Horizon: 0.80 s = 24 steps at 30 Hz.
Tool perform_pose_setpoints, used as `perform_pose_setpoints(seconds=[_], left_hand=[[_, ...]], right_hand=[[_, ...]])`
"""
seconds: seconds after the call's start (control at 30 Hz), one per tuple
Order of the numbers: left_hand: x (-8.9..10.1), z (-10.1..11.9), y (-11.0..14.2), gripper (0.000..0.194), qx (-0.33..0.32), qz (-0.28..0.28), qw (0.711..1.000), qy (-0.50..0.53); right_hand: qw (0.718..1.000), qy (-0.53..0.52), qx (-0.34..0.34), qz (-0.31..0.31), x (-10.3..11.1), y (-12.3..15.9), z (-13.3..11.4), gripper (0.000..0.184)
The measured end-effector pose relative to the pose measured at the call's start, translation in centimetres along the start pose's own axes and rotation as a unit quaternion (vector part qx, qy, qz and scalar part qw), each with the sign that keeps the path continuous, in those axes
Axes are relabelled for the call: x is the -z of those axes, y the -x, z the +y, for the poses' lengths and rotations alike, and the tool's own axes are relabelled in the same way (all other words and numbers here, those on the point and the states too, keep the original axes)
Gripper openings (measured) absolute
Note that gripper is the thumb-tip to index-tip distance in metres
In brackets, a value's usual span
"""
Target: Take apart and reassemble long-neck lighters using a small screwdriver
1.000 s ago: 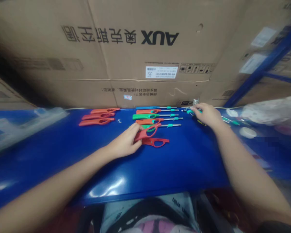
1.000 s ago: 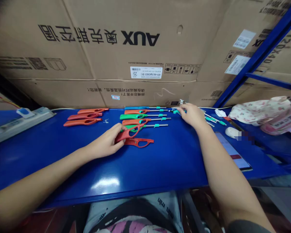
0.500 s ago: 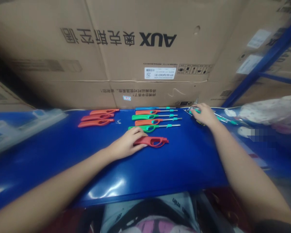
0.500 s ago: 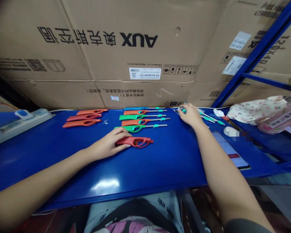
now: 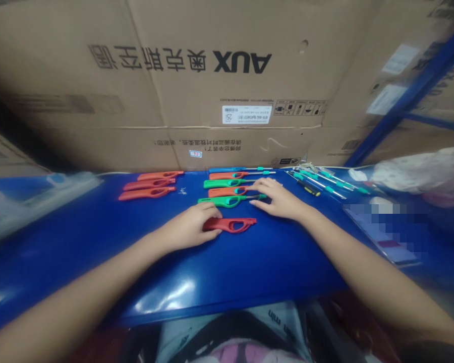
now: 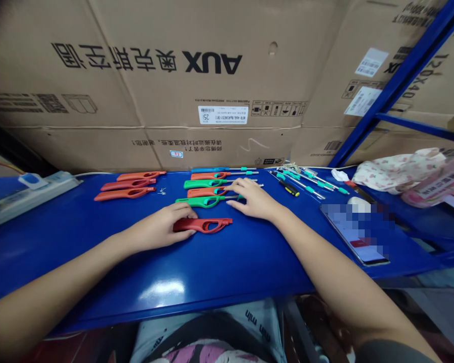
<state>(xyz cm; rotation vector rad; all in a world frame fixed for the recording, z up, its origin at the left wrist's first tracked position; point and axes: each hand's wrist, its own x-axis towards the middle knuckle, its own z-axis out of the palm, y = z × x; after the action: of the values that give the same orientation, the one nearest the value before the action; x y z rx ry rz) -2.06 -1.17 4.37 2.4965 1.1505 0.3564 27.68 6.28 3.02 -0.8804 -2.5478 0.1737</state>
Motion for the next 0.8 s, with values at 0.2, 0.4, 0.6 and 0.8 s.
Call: perform_pose_setpoints(seconds=[0.2,0.4,0.6,0.8], left_hand=[[5.3,-2.4,2.6,0.020,0.180,-0.162,0.968,-0.069],[8.7,-5.1,3.2,0.023,0.400,-0.161,0.874,-0.224],[9.8,-6.7,3.6,0.019,0.429,-0.110,0.863,-0.246],[9.6,-7.9,4.0,0.021,0.426,-0.065,0.870,-0.240]], right_hand=[[0.998,-0.022,0.046,-0.043,-1.4,-0.3,-0.7,0.018],[0.997,-0.042,0.010,-0.069,-0.7,-0.1,-0.8,0.020],[0.996,-0.032,-0.004,-0.086,-0.2,-0.1,-1.6,0.041],[0.992,-0.018,-0.033,-0.121,0.2,0.0,-1.7,0.043]])
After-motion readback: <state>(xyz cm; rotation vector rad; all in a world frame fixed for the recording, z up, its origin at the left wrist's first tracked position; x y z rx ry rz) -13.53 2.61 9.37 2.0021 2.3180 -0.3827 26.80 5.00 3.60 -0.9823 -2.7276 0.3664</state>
